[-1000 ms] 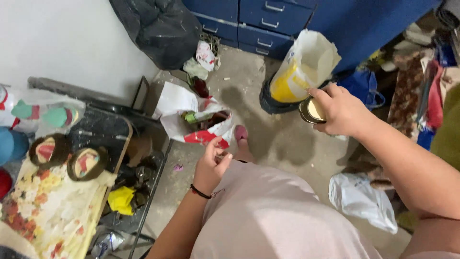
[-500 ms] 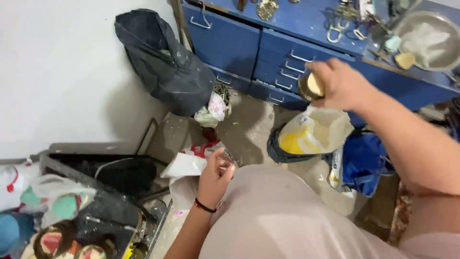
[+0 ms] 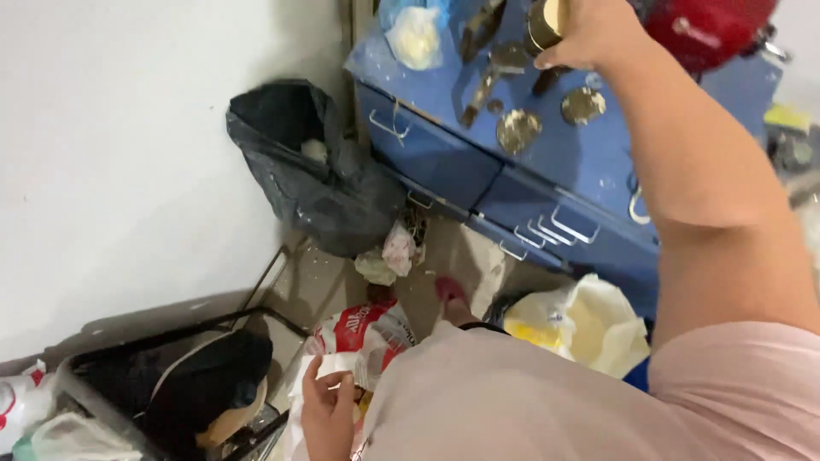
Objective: The person scoops a white powder from a container into a small bowl using a green spoon. They then pour a liquid from a purple bowl into the mixture and stir it with the spoon. Finally, the person pours the mixed batter into a heart-shaped mold and shakes it to level the contents.
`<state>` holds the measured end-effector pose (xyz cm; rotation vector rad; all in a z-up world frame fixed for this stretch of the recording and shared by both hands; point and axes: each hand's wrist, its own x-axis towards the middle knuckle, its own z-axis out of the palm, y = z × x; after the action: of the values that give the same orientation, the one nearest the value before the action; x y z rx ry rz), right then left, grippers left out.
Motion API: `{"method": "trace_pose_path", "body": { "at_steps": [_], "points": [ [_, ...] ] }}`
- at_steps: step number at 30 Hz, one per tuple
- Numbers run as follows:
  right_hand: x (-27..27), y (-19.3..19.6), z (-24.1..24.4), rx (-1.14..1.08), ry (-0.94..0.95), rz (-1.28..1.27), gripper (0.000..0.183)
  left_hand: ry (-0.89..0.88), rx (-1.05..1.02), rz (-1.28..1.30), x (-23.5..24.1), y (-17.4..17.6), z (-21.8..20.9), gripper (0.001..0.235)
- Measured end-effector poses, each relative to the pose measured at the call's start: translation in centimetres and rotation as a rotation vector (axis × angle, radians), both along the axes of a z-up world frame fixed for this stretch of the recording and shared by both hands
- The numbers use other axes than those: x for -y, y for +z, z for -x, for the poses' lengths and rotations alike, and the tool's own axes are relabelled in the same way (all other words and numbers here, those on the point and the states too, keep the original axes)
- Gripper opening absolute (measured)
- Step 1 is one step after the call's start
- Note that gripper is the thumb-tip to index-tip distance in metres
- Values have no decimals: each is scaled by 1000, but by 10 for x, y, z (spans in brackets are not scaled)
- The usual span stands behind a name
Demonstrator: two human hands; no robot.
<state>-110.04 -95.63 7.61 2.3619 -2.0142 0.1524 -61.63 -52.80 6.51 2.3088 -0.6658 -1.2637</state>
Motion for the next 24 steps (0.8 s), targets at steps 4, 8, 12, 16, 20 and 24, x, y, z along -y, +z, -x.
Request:
{"method": "trace_pose_path", "body": {
  "at_steps": [4, 8, 12, 16, 20, 24],
  "points": [
    [91, -38, -8, 80, -100, -112, 102, 138, 46, 30, 52, 21, 31, 65],
    [103, -35, -40, 169, -279, -249, 109, 138, 95, 55, 75, 19, 34, 69],
    [109, -54, -44, 173, -380, -368, 106, 141, 168, 258, 70, -4, 22, 65],
    [113, -65, -46, 166, -434, -400, 103, 139, 191, 315, 68, -14, 20, 64],
    [119, -87, -46, 157, -457, -454, 103, 173, 168, 253, 70, -18, 19, 66],
    [118, -98, -49, 214, -528, -524, 104, 188, 193, 293, 67, -22, 17, 66]
  ]
}}
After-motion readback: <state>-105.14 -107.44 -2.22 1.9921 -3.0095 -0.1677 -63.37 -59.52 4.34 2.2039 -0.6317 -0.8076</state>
